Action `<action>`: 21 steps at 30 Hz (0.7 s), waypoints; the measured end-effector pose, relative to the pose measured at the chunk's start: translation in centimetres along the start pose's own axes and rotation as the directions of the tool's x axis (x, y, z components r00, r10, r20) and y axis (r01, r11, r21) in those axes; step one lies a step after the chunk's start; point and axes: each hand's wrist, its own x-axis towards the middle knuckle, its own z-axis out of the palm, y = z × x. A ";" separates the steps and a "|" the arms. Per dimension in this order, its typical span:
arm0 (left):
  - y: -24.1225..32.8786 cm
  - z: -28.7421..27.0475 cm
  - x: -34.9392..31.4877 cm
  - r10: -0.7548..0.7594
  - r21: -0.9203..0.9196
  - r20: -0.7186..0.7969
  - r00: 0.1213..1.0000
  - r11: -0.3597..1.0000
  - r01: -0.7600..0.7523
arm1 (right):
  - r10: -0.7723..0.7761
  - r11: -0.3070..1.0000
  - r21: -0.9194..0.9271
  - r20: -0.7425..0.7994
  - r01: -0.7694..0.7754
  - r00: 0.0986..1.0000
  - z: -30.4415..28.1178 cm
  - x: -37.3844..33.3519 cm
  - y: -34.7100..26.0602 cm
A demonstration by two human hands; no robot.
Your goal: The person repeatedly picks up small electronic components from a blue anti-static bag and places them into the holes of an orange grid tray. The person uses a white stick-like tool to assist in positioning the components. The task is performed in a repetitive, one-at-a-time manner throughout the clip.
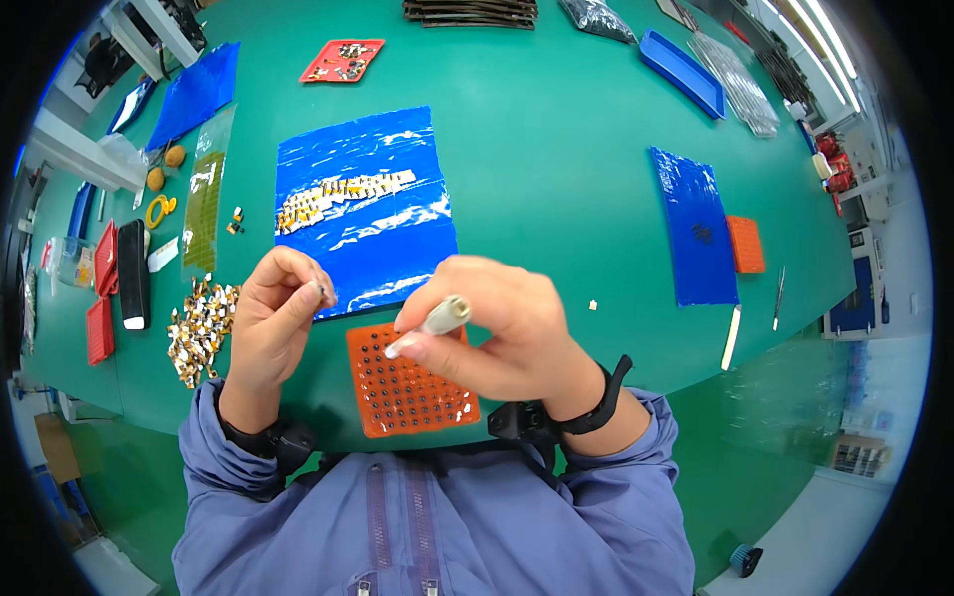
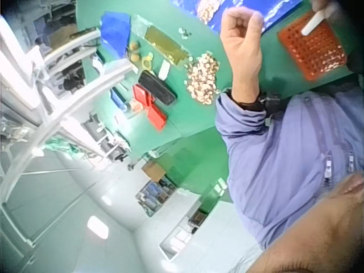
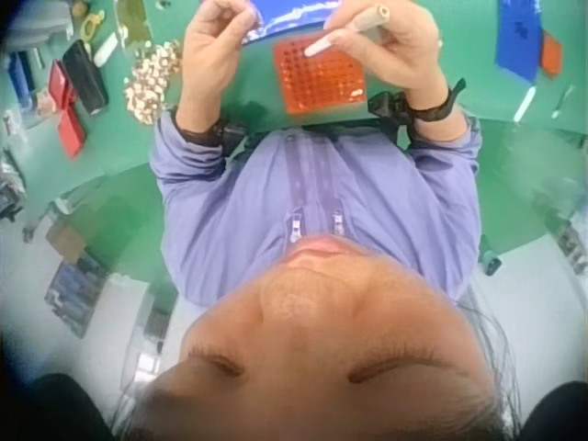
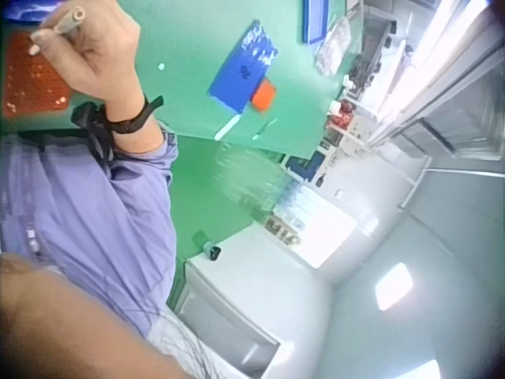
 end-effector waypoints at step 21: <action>1.5 -1.5 0.3 0.056 0.409 -0.120 0.991 0.913 -0.002 | 0.363 0.891 0.415 -0.414 -0.182 0.834 -1.0 -0.3 2.5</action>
